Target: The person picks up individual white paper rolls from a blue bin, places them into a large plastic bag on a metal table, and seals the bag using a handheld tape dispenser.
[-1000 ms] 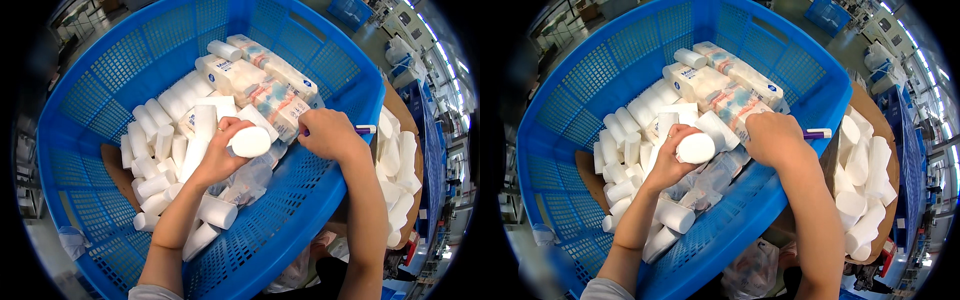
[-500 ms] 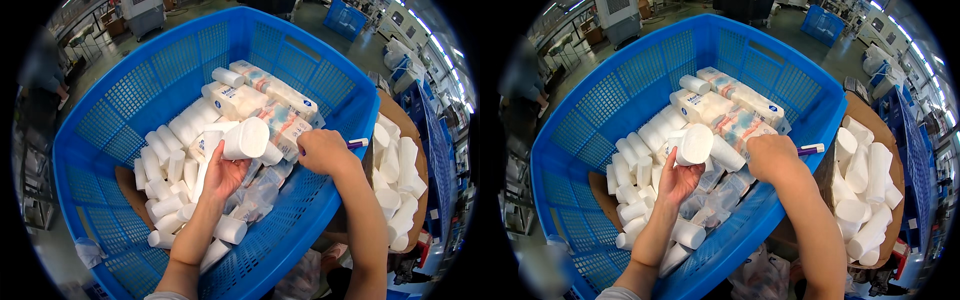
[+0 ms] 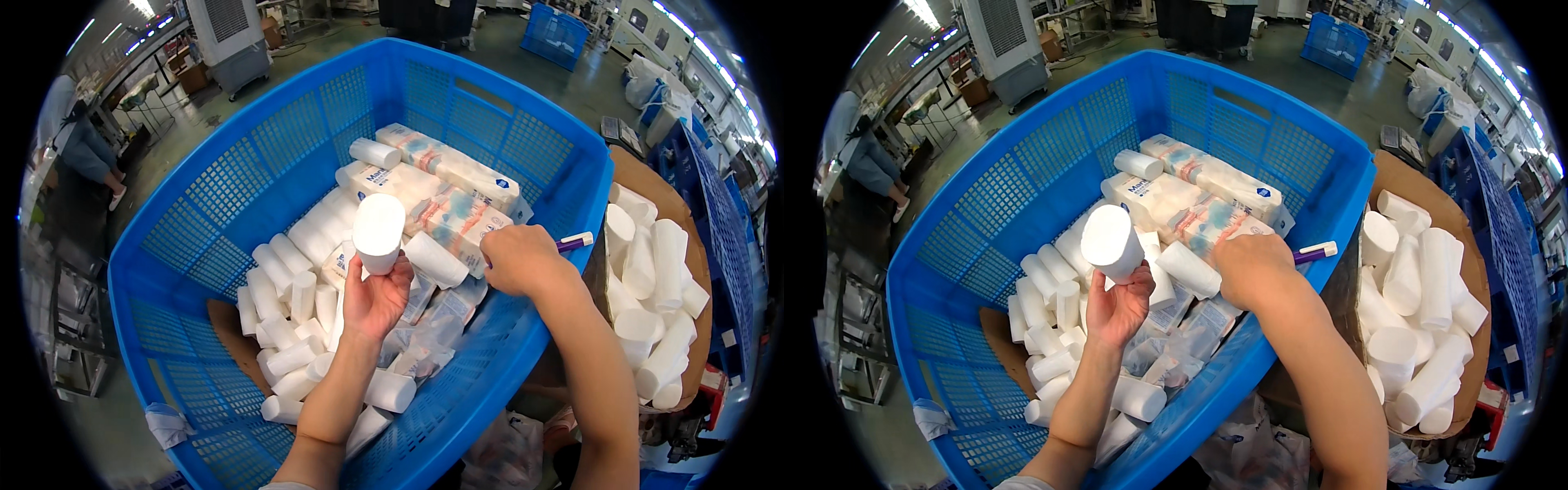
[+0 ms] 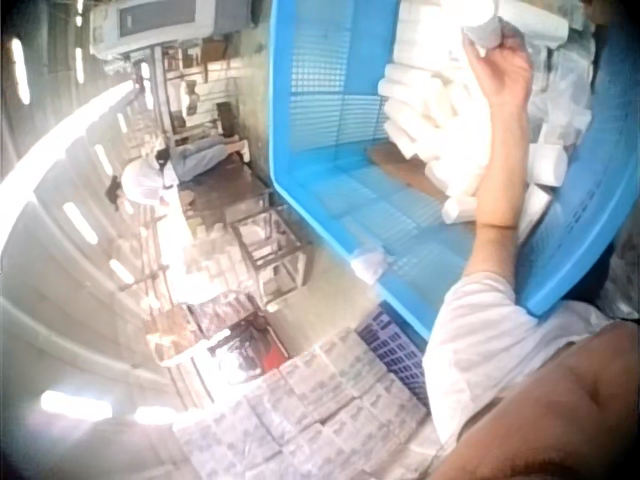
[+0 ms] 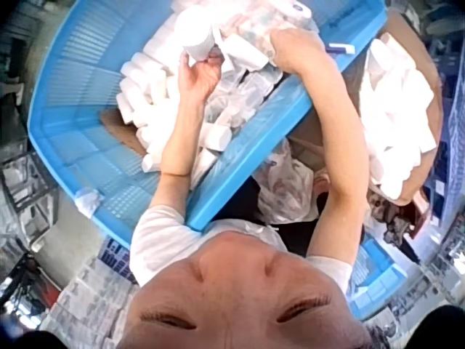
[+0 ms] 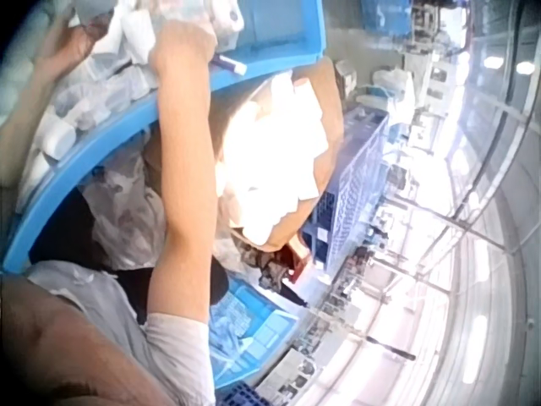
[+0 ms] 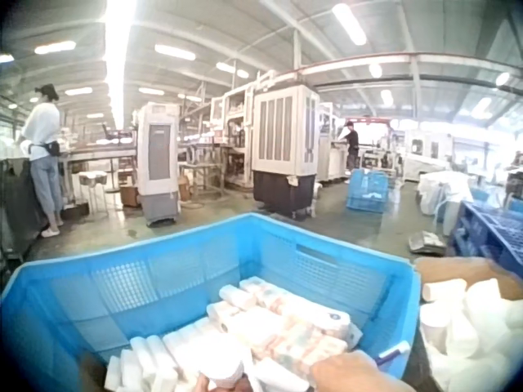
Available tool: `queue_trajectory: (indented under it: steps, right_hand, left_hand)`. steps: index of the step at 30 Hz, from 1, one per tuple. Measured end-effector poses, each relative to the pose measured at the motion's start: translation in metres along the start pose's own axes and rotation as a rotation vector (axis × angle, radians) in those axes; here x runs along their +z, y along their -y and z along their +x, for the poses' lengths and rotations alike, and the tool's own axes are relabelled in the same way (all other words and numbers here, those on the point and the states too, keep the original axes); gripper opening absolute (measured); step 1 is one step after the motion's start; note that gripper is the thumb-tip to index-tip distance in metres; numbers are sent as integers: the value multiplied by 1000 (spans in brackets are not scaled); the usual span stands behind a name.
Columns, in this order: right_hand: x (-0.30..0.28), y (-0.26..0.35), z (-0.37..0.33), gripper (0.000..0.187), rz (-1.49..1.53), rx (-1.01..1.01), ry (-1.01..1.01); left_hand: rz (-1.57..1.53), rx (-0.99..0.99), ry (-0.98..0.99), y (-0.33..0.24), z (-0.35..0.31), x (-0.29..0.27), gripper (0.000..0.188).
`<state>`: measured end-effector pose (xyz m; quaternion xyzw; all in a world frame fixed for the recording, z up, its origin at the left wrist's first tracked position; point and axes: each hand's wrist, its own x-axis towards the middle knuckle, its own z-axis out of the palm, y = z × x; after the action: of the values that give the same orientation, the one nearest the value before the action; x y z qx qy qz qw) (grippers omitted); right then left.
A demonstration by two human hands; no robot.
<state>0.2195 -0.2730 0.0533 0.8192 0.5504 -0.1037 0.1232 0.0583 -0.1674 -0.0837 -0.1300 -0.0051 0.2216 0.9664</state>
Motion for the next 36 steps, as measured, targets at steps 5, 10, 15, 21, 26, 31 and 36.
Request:
queue_trajectory:
  steps: [5, 10, 15, 21, 26, 31, 36]
  right_hand:
    - [-3, 1, -1, 15, 13, -3, 25]
    - [-2, 0, -1, 15, 9, -3, 19]
    - [0, 0, -1, 15, 7, -6, 3]
    - [0, 0, -1, 14, 6, 1, 4]
    - [2, -2, 1, 14, -2, -8, -8]
    - [5, -5, 0, 13, -1, -18, -39]
    - [-4, 0, -3, 15, 10, -25, 0]
  left_hand:
    - [-60, 28, -10, -4, -2, -1, 50]
    - [-61, 39, 2, -7, -4, -2, 53]
    - [-42, 45, 9, -10, -5, -1, 54]
    - [107, 115, 20, -13, -4, -4, 48]
    - [269, 280, 18, -17, -6, 5, 42]
    - [313, 409, -129, -40, -13, -5, 38]
    - [175, 450, -206, -79, -28, -54, 37]
